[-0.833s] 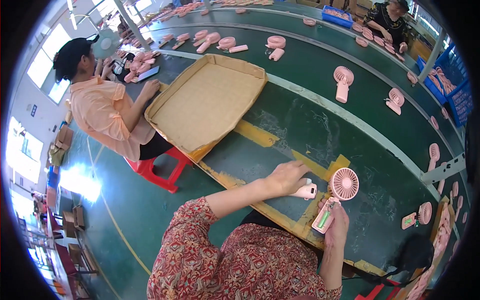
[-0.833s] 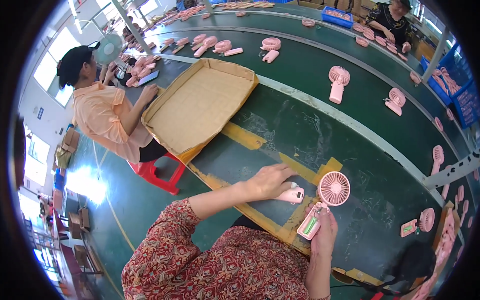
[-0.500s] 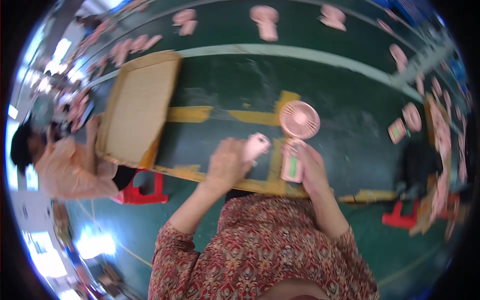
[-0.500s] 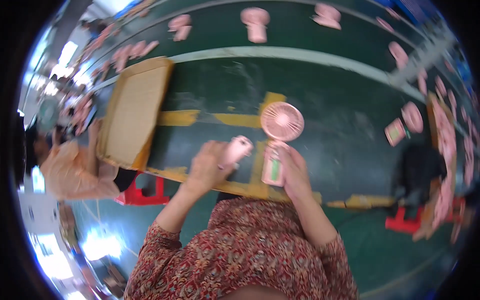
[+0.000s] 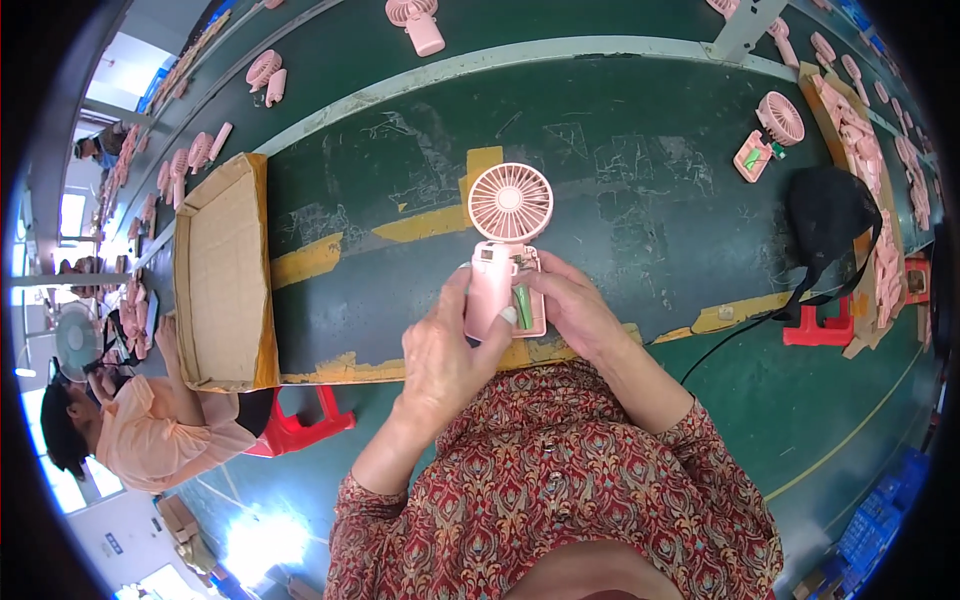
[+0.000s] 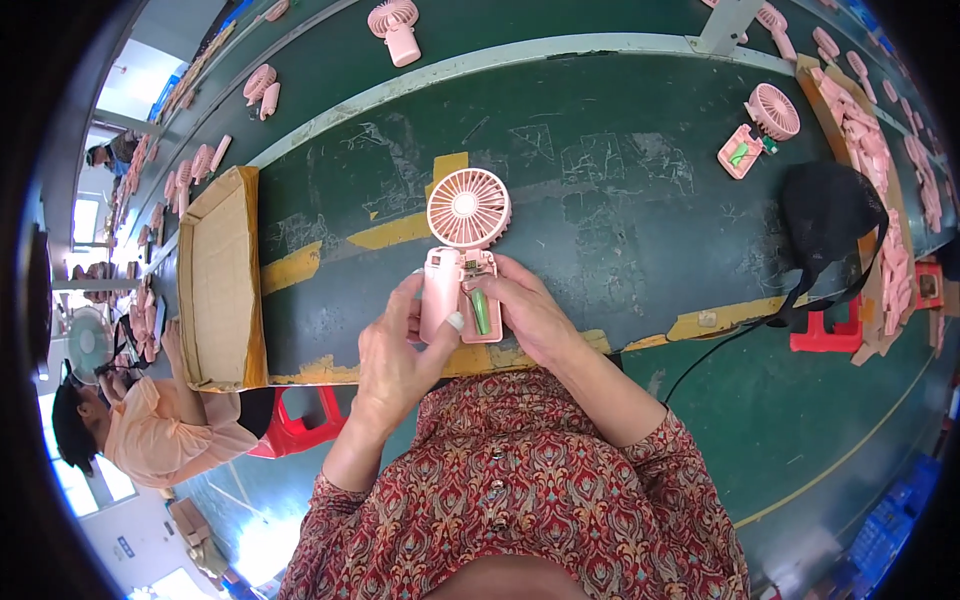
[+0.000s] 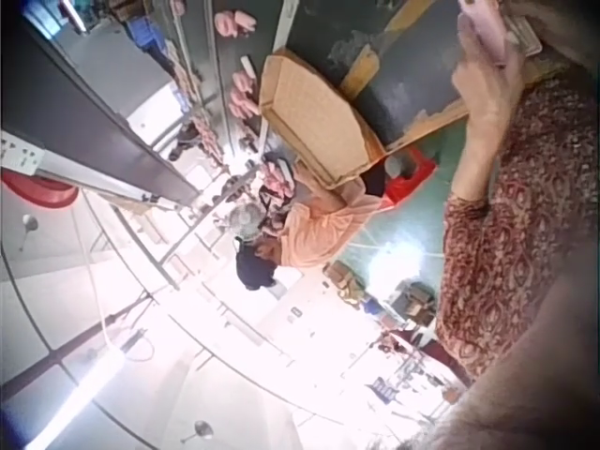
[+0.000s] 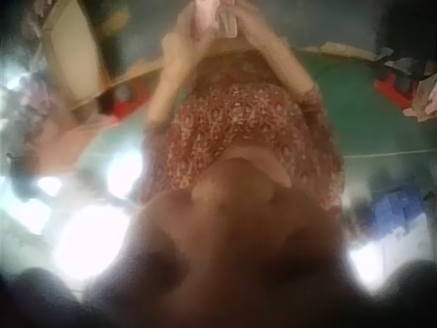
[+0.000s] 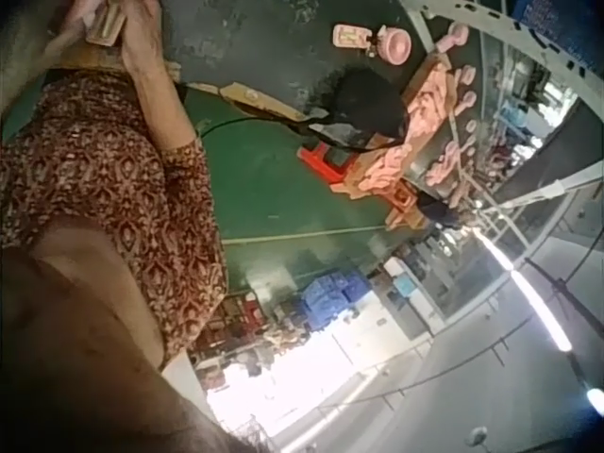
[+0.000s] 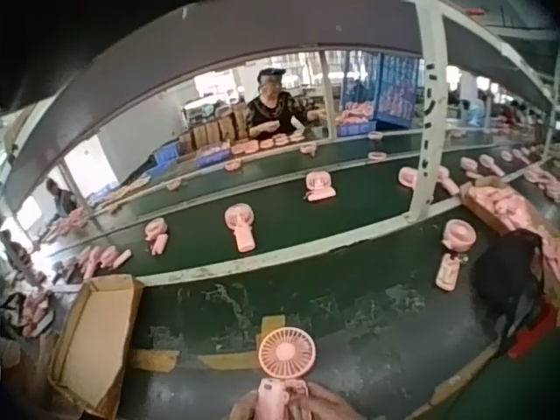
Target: The person assembles a handheld fan by placing a battery and circuit board into the handle, fitting the handle covers together, and testing the power button. After placing the assembled fan on a conveyor belt, the person picks up more fan components from a cardboard box to repeat the process.
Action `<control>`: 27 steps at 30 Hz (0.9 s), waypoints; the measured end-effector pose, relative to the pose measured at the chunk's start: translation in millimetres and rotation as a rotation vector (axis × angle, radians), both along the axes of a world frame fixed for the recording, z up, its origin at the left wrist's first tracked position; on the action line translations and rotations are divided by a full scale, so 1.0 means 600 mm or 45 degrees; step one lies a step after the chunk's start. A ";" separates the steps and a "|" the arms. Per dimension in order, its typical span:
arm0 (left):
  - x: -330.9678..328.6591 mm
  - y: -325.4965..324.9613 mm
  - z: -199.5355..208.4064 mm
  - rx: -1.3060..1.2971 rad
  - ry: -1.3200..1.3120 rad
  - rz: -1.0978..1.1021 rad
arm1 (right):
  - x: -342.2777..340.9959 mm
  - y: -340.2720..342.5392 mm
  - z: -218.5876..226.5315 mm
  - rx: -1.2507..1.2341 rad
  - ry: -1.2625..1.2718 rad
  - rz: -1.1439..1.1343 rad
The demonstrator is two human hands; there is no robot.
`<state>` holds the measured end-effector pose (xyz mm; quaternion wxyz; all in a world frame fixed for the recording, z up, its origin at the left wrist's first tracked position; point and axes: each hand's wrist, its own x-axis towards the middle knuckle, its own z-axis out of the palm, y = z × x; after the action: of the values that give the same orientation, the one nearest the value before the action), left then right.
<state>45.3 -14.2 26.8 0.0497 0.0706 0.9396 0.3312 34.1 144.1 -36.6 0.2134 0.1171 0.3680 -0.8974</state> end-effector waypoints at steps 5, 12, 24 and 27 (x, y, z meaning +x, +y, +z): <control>0.000 0.025 -0.008 -0.159 0.155 -0.096 | -0.003 0.000 -0.006 -0.013 0.024 0.047; 0.001 0.030 -0.025 -0.223 0.187 -0.114 | -0.006 0.004 -0.011 -0.028 0.097 0.142; 0.001 0.020 -0.039 -0.204 0.104 -0.220 | -0.009 -0.001 0.007 0.166 0.304 0.272; 0.003 0.018 -0.050 -0.184 0.183 -0.246 | -0.002 -0.011 0.026 0.196 0.240 0.149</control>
<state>47.0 -3.2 -2.9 0.0190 0.1806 0.9509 0.2506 33.1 137.5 -21.3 0.2200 0.0265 0.4604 -0.8596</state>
